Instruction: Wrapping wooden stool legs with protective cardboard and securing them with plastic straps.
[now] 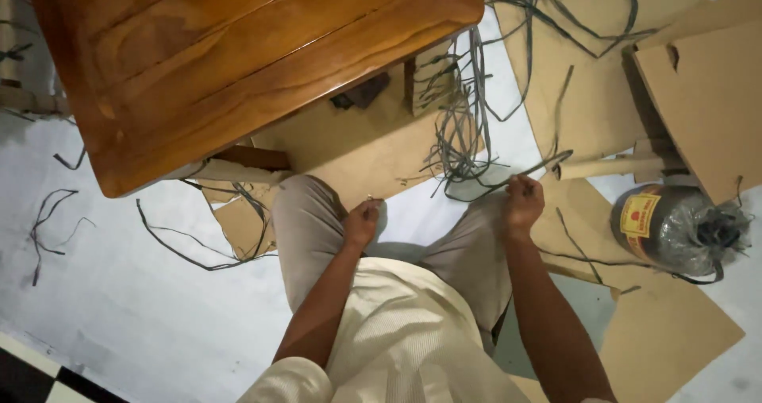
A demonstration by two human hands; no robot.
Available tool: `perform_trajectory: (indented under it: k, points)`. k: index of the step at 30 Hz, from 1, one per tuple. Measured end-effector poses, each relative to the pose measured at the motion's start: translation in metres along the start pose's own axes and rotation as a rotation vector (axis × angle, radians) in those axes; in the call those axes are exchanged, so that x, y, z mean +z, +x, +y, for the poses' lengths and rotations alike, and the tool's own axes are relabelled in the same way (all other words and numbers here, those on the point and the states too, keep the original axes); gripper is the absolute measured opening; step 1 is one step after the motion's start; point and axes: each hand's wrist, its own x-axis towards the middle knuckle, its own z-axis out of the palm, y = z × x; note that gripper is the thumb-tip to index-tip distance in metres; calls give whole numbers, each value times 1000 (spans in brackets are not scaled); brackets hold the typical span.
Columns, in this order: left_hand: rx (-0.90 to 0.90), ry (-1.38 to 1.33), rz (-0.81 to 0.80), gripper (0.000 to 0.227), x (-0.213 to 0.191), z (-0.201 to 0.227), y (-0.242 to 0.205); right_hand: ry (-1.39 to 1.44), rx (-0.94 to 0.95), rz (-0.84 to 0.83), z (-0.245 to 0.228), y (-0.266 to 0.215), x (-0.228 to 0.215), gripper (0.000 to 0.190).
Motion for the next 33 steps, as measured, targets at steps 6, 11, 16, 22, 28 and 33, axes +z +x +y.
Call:
perform_trajectory:
  k: [6, 11, 16, 22, 28, 33]
  points:
    - [-77, 39, 12, 29, 8, -10, 1, -433, -218, -44, -12, -10, 16, 44]
    - [-72, 74, -19, 34, 1, 2, -5, -936, -467, -357, -59, -64, 37, 11]
    - [-53, -13, -3, 32, 5, -2, -3, -1202, -925, -882, -29, -81, 45, 30]
    - [-48, -35, 8, 30, 2, -7, -7, -1470, -1071, -1178, 3, -78, 65, 35]
    - [-103, -74, -29, 32, -5, 1, -16, -1525, -653, -1201, 41, -82, 90, 49]
    - [-107, -71, -55, 34, -9, 5, -13, -1535, -618, -1184, 95, -70, 88, 62]
